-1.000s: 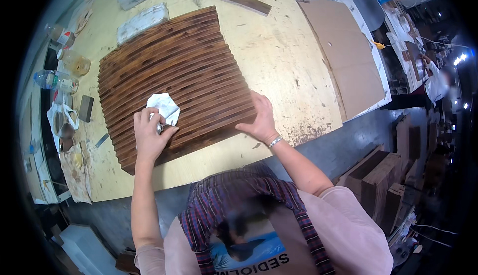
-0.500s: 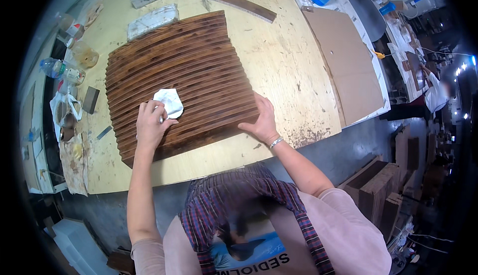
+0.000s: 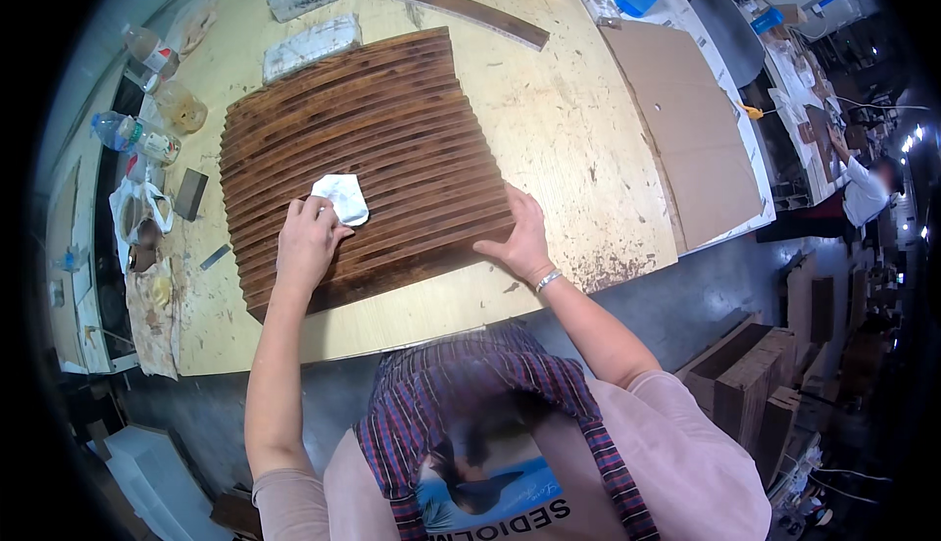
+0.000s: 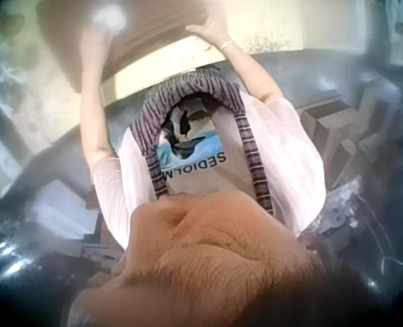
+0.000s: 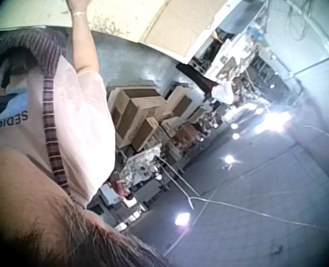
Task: The person polishes a slatted wood panel by hand using a small block and then a cloth, wiping the surfaces and edges.
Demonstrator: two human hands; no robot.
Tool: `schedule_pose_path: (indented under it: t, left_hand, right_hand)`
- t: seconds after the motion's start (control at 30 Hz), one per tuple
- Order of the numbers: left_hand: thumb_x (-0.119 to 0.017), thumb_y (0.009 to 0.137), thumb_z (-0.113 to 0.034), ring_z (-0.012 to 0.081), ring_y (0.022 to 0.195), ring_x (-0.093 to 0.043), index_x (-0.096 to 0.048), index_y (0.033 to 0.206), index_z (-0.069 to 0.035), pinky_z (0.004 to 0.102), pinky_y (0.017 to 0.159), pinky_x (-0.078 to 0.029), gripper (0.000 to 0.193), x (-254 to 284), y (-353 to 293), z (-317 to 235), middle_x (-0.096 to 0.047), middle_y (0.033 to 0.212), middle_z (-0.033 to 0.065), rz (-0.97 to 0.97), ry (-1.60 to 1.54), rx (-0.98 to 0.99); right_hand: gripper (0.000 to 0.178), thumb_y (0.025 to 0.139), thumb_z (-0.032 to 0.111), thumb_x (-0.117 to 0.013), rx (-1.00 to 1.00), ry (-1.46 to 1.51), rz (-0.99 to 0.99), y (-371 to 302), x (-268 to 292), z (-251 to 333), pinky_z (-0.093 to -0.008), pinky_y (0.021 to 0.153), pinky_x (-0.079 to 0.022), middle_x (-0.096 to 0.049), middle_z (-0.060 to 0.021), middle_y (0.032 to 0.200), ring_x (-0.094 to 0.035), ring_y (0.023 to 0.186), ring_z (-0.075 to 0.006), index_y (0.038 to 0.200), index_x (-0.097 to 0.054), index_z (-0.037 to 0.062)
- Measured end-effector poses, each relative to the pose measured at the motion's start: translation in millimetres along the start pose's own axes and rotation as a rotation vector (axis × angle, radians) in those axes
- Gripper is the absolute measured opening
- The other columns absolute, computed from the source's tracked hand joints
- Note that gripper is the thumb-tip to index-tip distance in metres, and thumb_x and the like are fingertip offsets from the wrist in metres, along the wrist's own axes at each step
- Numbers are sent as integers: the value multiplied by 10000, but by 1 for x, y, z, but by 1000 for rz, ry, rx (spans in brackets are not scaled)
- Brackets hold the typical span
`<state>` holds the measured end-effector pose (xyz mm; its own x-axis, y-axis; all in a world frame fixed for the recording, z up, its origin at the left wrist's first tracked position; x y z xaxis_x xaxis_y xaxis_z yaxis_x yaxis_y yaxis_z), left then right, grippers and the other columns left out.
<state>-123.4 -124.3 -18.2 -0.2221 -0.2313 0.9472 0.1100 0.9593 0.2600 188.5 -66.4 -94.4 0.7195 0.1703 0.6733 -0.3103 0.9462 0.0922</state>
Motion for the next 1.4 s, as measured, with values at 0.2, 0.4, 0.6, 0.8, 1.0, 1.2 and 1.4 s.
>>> schedule_pose_path:
  t: [0.2, 0.4, 0.6, 0.8, 1.0, 1.2, 1.4]
  left_hand:
    - [-758, 847, -121, 291, 977, -632, -697, 920, -8, 388, 847, -522, 148, 44, -47, 78, -680, 1051, 110, -343, -14, 229]
    - [-696, 912, -144, 325, 1010, -643, -719, 982, 15, 390, 910, -496, 175, 57, -191, 216, -692, 1057, 157, -175, 35, 820]
    - [-694, 901, -152, 322, 971, -667, -734, 969, 10, 396, 879, -499, 180, 62, -203, 241, -716, 1033, 173, -315, -33, 802]
    - [-669, 890, -90, 313, 911, -669, -723, 1005, 10, 397, 848, -507, 161, 50, -177, 300, -709, 950, 166, -289, -155, 823]
    - [-659, 819, -22, 378, 917, -624, -678, 935, -14, 418, 812, -495, 118, 19, -137, 309, -656, 939, 173, 31, -24, 494]
    - [-606, 813, 23, 402, 849, -583, -576, 833, 8, 450, 738, -458, 39, 8, -142, 323, -600, 860, 192, 239, -45, 324]
    - [-540, 801, 66, 387, 743, -600, -548, 907, 9, 437, 701, -476, 120, -7, -136, 329, -610, 771, 195, 323, -119, 302]
  right_hand:
    - [1061, 558, 324, -914, 9, 15, -18, 2, 5, 2, -454, 1157, -320, -513, -197, 1416, -452, 1313, -370, 1454, -448, -1]
    - [1098, 557, 451, -897, 36, -27, -13, 2, -1, 5, -468, 1155, -316, -526, -192, 1407, -446, 1323, -369, 1458, -451, 8]
    - [1073, 523, 354, -913, 65, -50, -88, -2, -2, -10, -471, 1143, -337, -545, -179, 1380, -465, 1305, -370, 1443, -471, 21]
    - [1096, 523, 342, -919, -1, 89, -40, 2, -8, -10, -448, 1129, -360, -543, -178, 1377, -479, 1292, -354, 1458, -453, 10]
    - [1052, 517, 263, -920, -102, 197, -64, -8, -8, -27, -436, 1143, -349, -554, -190, 1365, -480, 1295, -356, 1440, -485, 7]
    - [1044, 565, 155, -917, -234, 313, -24, -9, -15, -17, -360, 1175, -314, -531, -165, 1426, -465, 1350, -275, 1483, -444, 3]
    - [923, 576, -185, -769, -355, 600, -125, -11, -7, 7, -325, 1040, -486, -615, -112, 1340, -583, 1206, -218, 1441, -486, -29]
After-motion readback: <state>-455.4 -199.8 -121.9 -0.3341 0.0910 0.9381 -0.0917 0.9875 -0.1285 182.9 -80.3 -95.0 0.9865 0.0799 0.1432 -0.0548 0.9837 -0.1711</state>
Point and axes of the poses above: each hand's wrist, its own y-axis towards the middle knuckle, its own x-axis out of the back of the hand, z = x × y, the point moved 9 cm from there along y, towards the middle knuckle
